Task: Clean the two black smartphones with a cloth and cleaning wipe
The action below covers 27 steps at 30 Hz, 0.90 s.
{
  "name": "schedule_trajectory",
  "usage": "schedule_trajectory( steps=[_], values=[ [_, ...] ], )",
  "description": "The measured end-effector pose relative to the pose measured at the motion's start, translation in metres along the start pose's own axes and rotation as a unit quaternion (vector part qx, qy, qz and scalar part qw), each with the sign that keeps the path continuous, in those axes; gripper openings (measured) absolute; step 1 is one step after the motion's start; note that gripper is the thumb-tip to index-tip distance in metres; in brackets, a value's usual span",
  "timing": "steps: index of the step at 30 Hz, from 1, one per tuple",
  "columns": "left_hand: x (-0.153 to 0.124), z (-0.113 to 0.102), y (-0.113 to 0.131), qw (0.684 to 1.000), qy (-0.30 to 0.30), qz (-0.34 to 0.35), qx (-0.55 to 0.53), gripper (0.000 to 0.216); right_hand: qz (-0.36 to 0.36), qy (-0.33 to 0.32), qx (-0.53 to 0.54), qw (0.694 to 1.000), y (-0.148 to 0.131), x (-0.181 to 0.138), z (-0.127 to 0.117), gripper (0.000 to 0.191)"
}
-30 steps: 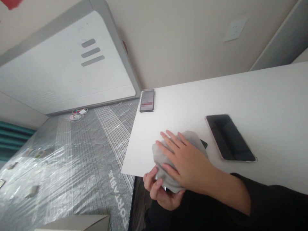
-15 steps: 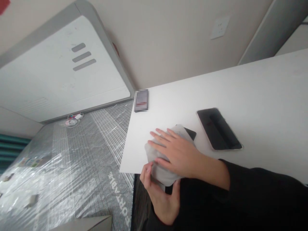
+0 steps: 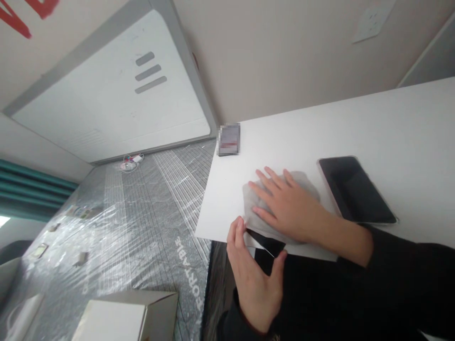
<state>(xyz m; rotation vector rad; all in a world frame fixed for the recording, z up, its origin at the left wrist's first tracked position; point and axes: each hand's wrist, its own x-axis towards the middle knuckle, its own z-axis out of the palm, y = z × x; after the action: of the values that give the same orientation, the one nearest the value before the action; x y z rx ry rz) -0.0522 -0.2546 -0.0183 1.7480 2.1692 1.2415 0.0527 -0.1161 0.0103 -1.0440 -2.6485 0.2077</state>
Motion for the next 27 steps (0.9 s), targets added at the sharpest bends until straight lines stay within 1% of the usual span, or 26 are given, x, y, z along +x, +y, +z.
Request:
schedule_trajectory(
  steps=[1, 3, 4, 5, 8, 9, 12, 13, 14, 16, 17, 18, 21, 22, 23, 25, 26, 27],
  values=[
    [-0.001, 0.001, -0.001, 1.000, 0.005, 0.006, -0.004, 0.077, -0.022, -0.007, 0.009, 1.000, -0.002, 0.000, 0.000, 0.059],
    [-0.001, 0.003, -0.002, 1.000, 0.015, 0.015, -0.009, 0.077, -0.091, -0.029, 0.043, 0.995, -0.006, -0.001, 0.000, 0.056],
    [-0.001, 0.004, -0.003, 1.000, 0.019, 0.017, -0.011, 0.078, -0.107, -0.035, 0.055, 0.992, -0.006, -0.001, 0.000, 0.057],
    [-0.001, 0.004, -0.004, 1.000, 0.021, 0.016, -0.012, 0.080, -0.100, -0.034, 0.055, 0.993, -0.006, -0.001, -0.001, 0.059],
    [0.001, 0.004, -0.005, 1.000, 0.017, 0.014, -0.020, 0.081, -0.023, -0.015, 0.019, 0.999, -0.004, -0.001, -0.003, 0.064],
    [0.001, 0.005, -0.005, 0.999, 0.018, 0.017, -0.024, 0.081, -0.023, -0.016, 0.019, 0.999, -0.004, -0.002, -0.003, 0.062],
    [0.002, 0.005, -0.007, 0.999, 0.028, 0.026, -0.033, 0.078, -0.094, -0.043, 0.061, 0.993, -0.004, -0.004, -0.004, 0.060],
    [0.002, 0.005, -0.008, 0.999, 0.030, 0.024, -0.036, 0.079, -0.100, -0.050, 0.069, 0.991, -0.003, -0.004, -0.005, 0.061],
    [0.002, 0.005, -0.009, 0.999, 0.029, 0.021, -0.038, 0.080, -0.086, -0.051, 0.065, 0.993, -0.002, -0.004, -0.005, 0.064],
    [0.003, 0.005, -0.010, 0.999, 0.022, 0.013, -0.037, 0.082, -0.029, -0.043, 0.038, 0.998, 0.001, -0.003, -0.007, 0.068],
    [0.003, 0.005, -0.011, 0.999, 0.019, 0.014, -0.034, 0.083, -0.013, -0.040, 0.029, 0.999, 0.001, -0.003, -0.007, 0.068],
    [0.004, 0.005, -0.011, 0.999, 0.020, 0.019, -0.032, 0.083, -0.023, -0.042, 0.034, 0.998, 0.002, -0.004, -0.008, 0.068],
    [0.005, 0.005, -0.013, 0.998, 0.033, 0.036, -0.039, 0.081, -0.099, -0.069, 0.075, 0.990, 0.003, -0.004, -0.010, 0.069],
    [0.005, 0.006, -0.013, 0.998, 0.035, 0.038, -0.043, 0.080, -0.102, -0.074, 0.077, 0.989, 0.005, -0.004, -0.011, 0.071],
    [0.005, 0.006, -0.014, 0.998, 0.035, 0.037, -0.047, 0.079, -0.086, -0.072, 0.070, 0.991, 0.006, -0.004, -0.011, 0.073],
    [0.006, 0.006, -0.014, 0.998, 0.033, 0.036, -0.048, 0.077, -0.033, -0.054, 0.044, 0.997, 0.008, -0.005, -0.011, 0.074],
    [0.006, 0.007, -0.014, 0.998, 0.035, 0.039, -0.047, 0.075, -0.026, -0.047, 0.040, 0.998, 0.008, -0.005, -0.011, 0.072],
    [0.006, 0.007, -0.014, 0.997, 0.039, 0.044, -0.047, 0.073, -0.039, -0.045, 0.049, 0.997, 0.007, -0.006, -0.011, 0.070]
  ],
)
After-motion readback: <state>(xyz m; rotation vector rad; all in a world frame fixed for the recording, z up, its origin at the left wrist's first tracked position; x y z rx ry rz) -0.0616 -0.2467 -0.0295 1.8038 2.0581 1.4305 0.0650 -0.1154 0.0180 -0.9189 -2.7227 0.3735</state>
